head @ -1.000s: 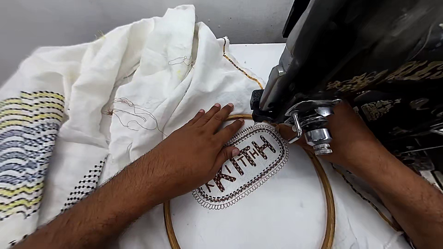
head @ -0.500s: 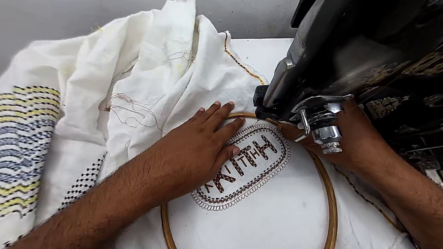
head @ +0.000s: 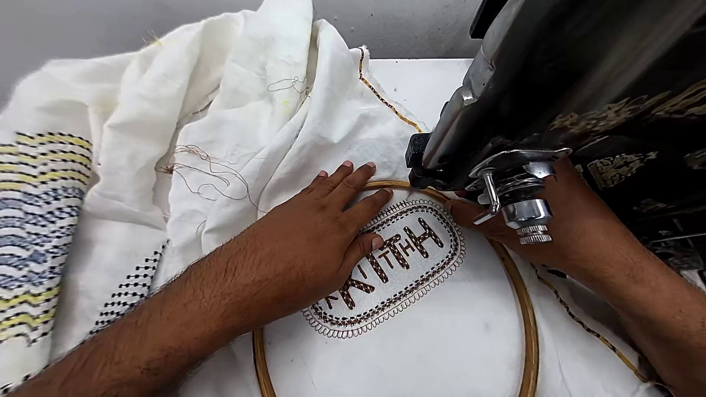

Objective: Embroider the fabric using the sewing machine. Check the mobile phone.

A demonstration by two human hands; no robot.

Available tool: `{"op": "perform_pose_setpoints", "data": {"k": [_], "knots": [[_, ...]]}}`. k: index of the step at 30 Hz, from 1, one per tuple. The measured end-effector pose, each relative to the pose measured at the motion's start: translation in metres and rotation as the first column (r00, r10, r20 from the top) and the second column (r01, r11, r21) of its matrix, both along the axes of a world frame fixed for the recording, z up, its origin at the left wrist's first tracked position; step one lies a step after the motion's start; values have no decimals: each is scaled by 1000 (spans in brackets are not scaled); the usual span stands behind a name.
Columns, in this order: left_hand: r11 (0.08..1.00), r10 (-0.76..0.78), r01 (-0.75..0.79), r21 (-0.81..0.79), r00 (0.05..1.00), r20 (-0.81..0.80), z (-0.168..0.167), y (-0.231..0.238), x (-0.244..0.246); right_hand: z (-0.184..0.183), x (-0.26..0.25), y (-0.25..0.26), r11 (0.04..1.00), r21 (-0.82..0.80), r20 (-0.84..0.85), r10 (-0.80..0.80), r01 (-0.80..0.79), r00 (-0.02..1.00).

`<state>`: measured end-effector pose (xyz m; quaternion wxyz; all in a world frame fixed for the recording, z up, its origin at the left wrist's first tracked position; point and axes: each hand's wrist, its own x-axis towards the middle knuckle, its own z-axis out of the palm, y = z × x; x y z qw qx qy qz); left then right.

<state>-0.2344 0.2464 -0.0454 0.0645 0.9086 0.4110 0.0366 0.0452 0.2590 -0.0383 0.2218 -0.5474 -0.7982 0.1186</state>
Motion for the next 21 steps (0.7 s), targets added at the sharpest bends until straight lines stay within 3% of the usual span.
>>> {"op": "perform_pose_setpoints", "data": {"k": [21], "knots": [[1000,12,-12,0,1000,3,-2,2,-1,-3,-1,-3,998,70,-1,0,0,1000]]}}
